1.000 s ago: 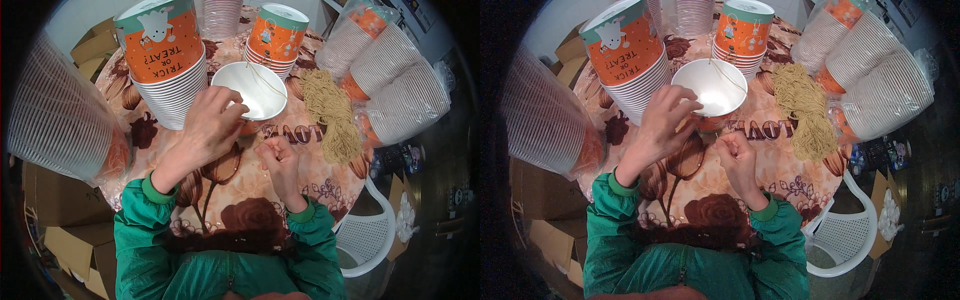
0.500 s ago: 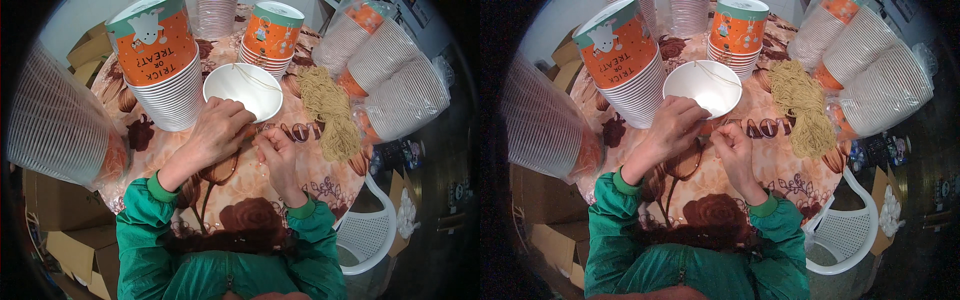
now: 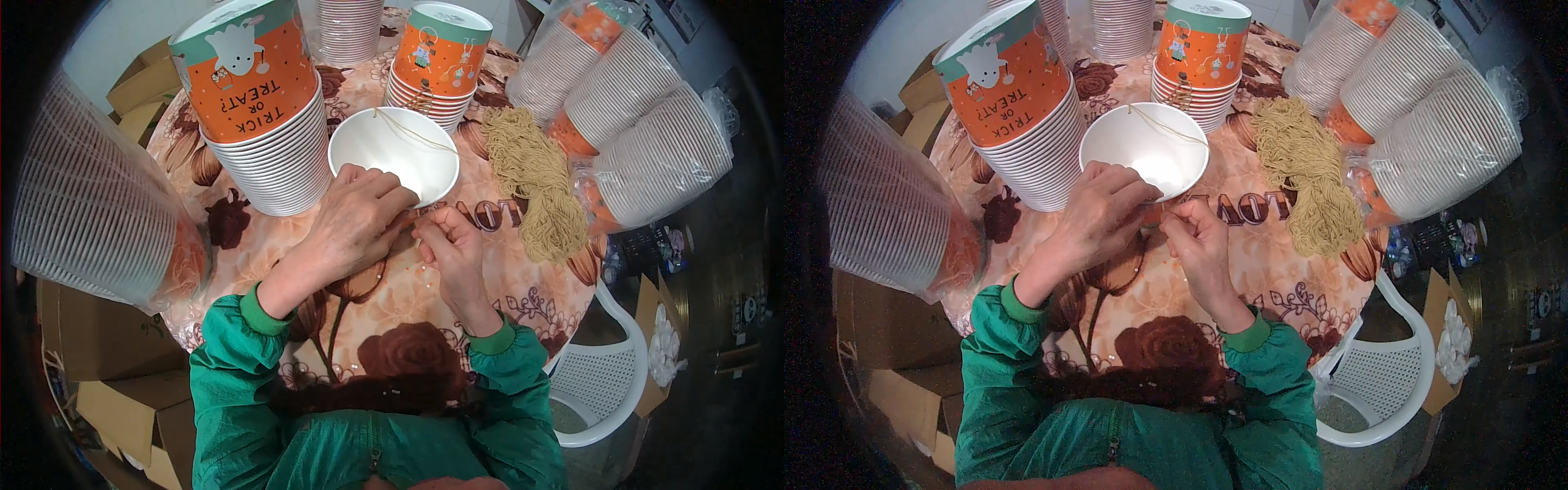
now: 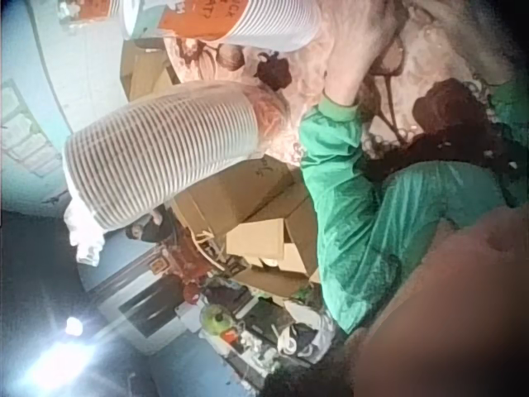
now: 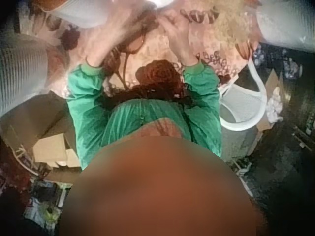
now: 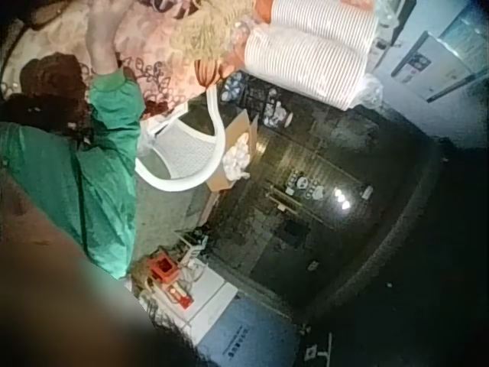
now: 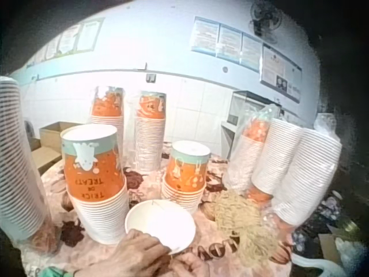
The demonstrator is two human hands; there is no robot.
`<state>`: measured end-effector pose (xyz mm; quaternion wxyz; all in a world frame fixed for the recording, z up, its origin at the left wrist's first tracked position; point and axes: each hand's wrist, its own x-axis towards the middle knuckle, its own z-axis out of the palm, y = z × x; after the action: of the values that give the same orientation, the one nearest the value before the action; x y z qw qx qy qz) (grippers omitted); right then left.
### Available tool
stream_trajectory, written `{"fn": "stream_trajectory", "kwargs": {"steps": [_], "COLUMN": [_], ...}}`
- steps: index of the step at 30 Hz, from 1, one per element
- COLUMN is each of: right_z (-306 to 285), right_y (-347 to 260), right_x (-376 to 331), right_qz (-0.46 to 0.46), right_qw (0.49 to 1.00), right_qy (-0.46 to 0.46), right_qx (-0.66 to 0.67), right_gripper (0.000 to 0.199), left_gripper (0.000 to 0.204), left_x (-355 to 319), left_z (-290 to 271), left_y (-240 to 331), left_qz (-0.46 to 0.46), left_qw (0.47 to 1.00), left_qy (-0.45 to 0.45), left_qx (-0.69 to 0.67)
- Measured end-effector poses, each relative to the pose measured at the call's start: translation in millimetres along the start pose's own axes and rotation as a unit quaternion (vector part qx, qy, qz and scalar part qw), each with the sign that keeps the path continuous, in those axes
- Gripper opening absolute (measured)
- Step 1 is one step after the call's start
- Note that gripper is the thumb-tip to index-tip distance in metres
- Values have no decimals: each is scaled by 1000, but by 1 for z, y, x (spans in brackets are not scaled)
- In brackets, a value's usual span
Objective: Threading pre-cut strings through holes in Halloween-themed paper cups to create handles.
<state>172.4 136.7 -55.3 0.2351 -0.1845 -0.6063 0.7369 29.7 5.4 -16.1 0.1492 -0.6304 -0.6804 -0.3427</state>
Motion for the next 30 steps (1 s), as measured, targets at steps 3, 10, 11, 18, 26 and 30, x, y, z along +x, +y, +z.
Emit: {"fn": "stream_trajectory", "kwargs": {"steps": [3, 10, 11, 18, 26, 30], "right_z": [-1, -1, 2, 4, 5, 5], "right_y": [0, 2, 2, -7, -9, -12], "right_x": [0, -1, -1, -2, -3, -4], "right_qz": [5, -3, -3, 13, 41, 54], "right_qw": [1000, 1000, 1000, 999, 997, 995], "right_qy": [-2, -14, -15, -10, -3, 2], "right_qx": [7, 28, 24, 45, 66, 80], "right_gripper": [4, 5, 5, 10, 9, 10], "left_gripper": [27, 22, 21, 20, 18, 15], "left_x": [1, 3, 2, 21, 54, 63], "left_z": [-2, -11, -14, -18, -24, -18], "left_y": [3, 12, 12, 6, -26, -40], "left_qz": [-2, -26, -39, -103, -115, -76], "left_qw": [1000, 999, 999, 993, 928, 911], "left_qy": [-12, -31, -30, -46, -300, -339], "left_qx": [1, 2, -12, -20, -187, -223]}}
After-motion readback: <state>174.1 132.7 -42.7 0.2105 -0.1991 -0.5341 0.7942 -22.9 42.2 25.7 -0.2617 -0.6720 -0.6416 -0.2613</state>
